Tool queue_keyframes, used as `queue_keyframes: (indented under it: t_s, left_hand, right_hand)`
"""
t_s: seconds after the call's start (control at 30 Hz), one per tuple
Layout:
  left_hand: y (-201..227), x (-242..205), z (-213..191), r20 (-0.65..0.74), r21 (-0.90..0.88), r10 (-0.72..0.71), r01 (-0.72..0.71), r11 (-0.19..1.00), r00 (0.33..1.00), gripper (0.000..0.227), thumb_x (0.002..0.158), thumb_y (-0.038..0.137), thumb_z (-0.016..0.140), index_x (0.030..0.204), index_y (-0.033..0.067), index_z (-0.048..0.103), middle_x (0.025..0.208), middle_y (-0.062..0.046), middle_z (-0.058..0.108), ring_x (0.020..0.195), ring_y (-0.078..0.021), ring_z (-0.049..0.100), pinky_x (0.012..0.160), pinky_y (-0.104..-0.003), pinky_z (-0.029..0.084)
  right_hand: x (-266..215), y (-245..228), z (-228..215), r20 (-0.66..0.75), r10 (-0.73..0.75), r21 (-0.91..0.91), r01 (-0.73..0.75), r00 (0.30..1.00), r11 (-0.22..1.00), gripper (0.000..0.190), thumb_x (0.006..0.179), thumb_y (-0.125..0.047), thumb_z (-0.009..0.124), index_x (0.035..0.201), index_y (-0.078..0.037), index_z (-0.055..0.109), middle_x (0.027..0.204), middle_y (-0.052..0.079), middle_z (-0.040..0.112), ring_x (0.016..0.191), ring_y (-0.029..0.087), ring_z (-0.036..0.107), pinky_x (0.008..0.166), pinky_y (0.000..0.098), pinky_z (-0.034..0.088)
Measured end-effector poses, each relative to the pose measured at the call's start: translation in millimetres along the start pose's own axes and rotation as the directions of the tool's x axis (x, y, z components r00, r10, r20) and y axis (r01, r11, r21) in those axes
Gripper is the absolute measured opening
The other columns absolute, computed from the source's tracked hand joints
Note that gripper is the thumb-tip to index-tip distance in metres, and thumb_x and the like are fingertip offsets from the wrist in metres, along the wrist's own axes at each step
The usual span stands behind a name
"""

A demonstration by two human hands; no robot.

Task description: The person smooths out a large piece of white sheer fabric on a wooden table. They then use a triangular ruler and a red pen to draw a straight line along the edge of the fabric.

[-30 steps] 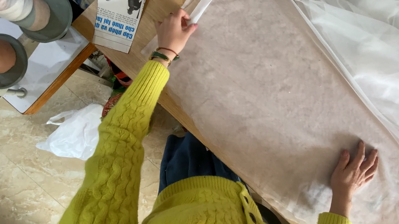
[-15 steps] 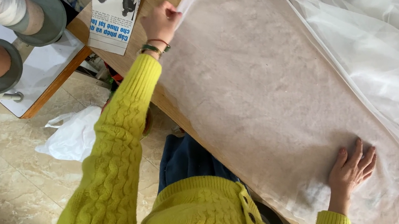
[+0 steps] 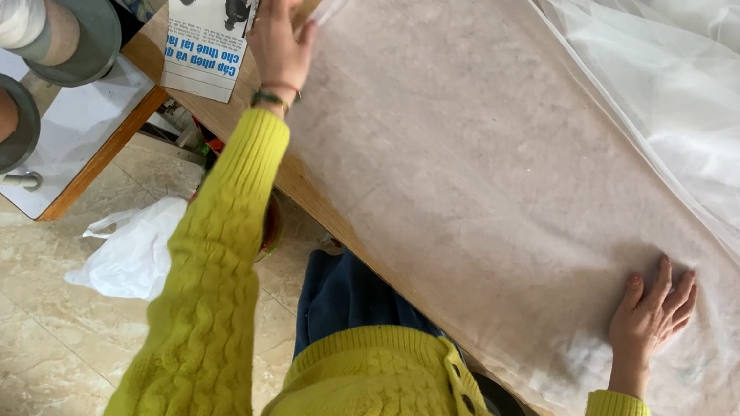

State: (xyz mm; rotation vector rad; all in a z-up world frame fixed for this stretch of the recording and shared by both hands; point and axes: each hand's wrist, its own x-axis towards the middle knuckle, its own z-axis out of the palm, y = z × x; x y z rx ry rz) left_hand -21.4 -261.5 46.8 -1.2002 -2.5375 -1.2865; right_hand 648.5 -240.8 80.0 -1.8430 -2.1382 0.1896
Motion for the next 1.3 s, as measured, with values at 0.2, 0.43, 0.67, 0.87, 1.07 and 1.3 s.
queue_keyframes:
  t_s: [0.2, 0.43, 0.67, 0.87, 1.07, 1.3]
  left_hand:
    - [58.6, -105.0, -18.3, 0.422, 0.269, 0.218, -0.351, 0.897, 0.88, 0.078, 0.098, 0.042, 0.075, 0.161, 0.0204, 0.034, 0.168, -0.02, 0.015, 0.154, -0.0451, 0.016, 0.115, -0.08, 0.013]
    - [88.0, -162.5, -21.9, 0.587, 0.14, 0.285, -0.442, 0.886, 0.758, 0.076, 0.097, 0.057, 0.061, 0.16, 0.022, 0.037, 0.167, -0.019, 0.023, 0.152, -0.0472, 0.019, 0.11, -0.08, 0.014]
    - [93.6, -162.5, -23.9, 0.617, 0.192, 0.242, -0.441, 0.877, 0.749, 0.076, 0.103, 0.052, 0.059, 0.164, 0.0148, 0.031, 0.168, -0.026, 0.014, 0.151, -0.0507, 0.006, 0.108, -0.083, 0.007]
    - [145.5, -227.2, -13.4, 0.65, 0.089, 0.369, -0.549, 0.831, 0.665, 0.074, 0.099, 0.043, 0.062, 0.161, 0.0104, 0.039, 0.168, -0.027, 0.018, 0.152, -0.0513, 0.006, 0.107, -0.083, -0.003]
    - [251.1, -343.2, -3.2, 0.726, -0.182, 0.565, -0.682, 0.708, 0.392, 0.074, 0.095, 0.047, 0.065, 0.157, 0.0138, 0.042, 0.165, -0.025, 0.026, 0.152, -0.0507, 0.016, 0.105, -0.084, 0.009]
    - [306.3, -431.4, 25.0, 0.741, -0.351, 0.641, -0.699, 0.624, 0.2, 0.075, 0.096, 0.056, 0.06, 0.159, 0.0224, 0.038, 0.17, -0.016, 0.018, 0.155, -0.0438, 0.013, 0.11, -0.082, 0.011]
  right_hand:
    - [0.7, 7.4, 6.3, -0.031, -0.003, -0.008, 0.003, 1.0, 1.0, 0.054, 0.112, -0.039, 0.042, 0.156, -0.008, 0.046, 0.163, 0.032, 0.028, 0.145, 0.051, 0.024, 0.109, 0.071, 0.021]
    - [-3.0, 36.6, 9.5, -0.03, -0.007, -0.044, 0.006, 1.0, 0.999, 0.053, 0.113, -0.038, 0.046, 0.159, -0.012, 0.042, 0.157, 0.031, 0.032, 0.146, 0.048, 0.026, 0.115, 0.0634, 0.024]
    - [-48.5, 88.3, -9.4, -0.127, 0.166, 0.002, -0.167, 0.978, 0.986, 0.053, 0.114, -0.042, 0.052, 0.161, -0.02, 0.042, 0.159, 0.025, 0.029, 0.147, 0.047, 0.025, 0.113, 0.0695, 0.028]
    - [-134.9, 76.1, -19.9, -0.159, 0.153, 0.041, -0.148, 0.975, 0.988, 0.057, 0.104, -0.039, 0.063, 0.156, -0.019, 0.049, 0.159, 0.026, 0.034, 0.145, 0.05, 0.032, 0.115, 0.0648, 0.029]
    - [-204.6, 63.0, -50.3, -0.104, 0.334, 0.161, -0.316, 0.937, 0.935, 0.053, 0.107, -0.035, 0.059, 0.157, -0.022, 0.044, 0.164, 0.018, 0.026, 0.152, 0.041, 0.021, 0.121, 0.0599, 0.019]
    - [-236.6, 110.6, -79.4, -0.11, 0.328, 0.13, -0.314, 0.938, 0.941, 0.05, 0.107, -0.029, 0.062, 0.154, -0.018, 0.049, 0.159, 0.019, 0.034, 0.151, 0.04, 0.022, 0.12, 0.0564, 0.021]
